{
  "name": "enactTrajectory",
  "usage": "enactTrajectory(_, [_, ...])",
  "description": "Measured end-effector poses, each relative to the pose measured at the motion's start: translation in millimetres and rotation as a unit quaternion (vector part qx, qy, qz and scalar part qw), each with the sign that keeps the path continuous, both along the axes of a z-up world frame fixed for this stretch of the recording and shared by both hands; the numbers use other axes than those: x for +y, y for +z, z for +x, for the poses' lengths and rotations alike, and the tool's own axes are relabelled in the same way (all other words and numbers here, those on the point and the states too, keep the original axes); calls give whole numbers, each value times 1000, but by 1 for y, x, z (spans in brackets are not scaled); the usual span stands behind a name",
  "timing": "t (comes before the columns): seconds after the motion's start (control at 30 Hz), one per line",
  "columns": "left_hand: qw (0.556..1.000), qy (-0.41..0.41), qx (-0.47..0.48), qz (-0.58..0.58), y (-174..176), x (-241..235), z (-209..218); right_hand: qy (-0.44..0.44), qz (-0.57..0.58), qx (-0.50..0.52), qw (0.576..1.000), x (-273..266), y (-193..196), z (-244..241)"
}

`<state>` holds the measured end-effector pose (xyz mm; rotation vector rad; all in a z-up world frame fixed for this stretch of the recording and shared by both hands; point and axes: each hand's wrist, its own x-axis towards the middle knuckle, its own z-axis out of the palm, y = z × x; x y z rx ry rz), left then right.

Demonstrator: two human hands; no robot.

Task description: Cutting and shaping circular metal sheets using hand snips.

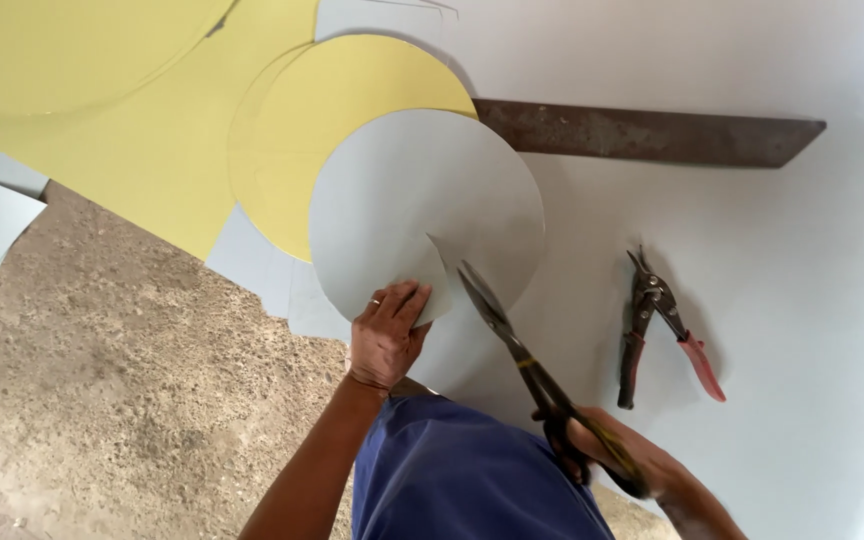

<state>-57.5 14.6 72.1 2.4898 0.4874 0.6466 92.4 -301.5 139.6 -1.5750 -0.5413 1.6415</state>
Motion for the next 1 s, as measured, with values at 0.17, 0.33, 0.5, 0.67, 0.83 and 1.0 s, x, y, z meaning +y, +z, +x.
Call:
enactTrajectory(0.17, [1000, -7, -12, 1, -2, 4, -2, 15, -58, 32, 998, 71, 3, 5])
enactTrajectory(0.33, [999, -35, 8, -5, 6, -3, -7, -44, -100, 31, 994, 108, -8, 0])
enactTrajectory(0.5, [1000, -28, -12, -3, 0, -7, -9, -81, -152, 36, 984, 121, -8, -8])
enactTrajectory(0.67, [999, -34, -15, -6, -1, -8, -10, -129, -189, 59, 972, 120, -9, -13])
enactTrajectory(0.83, [999, -35, -23, -10, -4, -9, -10, -155, -169, 67, 971, 112, -25, -16])
enactTrajectory(1.0, [999, -32, -12, -3, -2, -9, -9, -192, -162, 100, 963, 110, -35, -18])
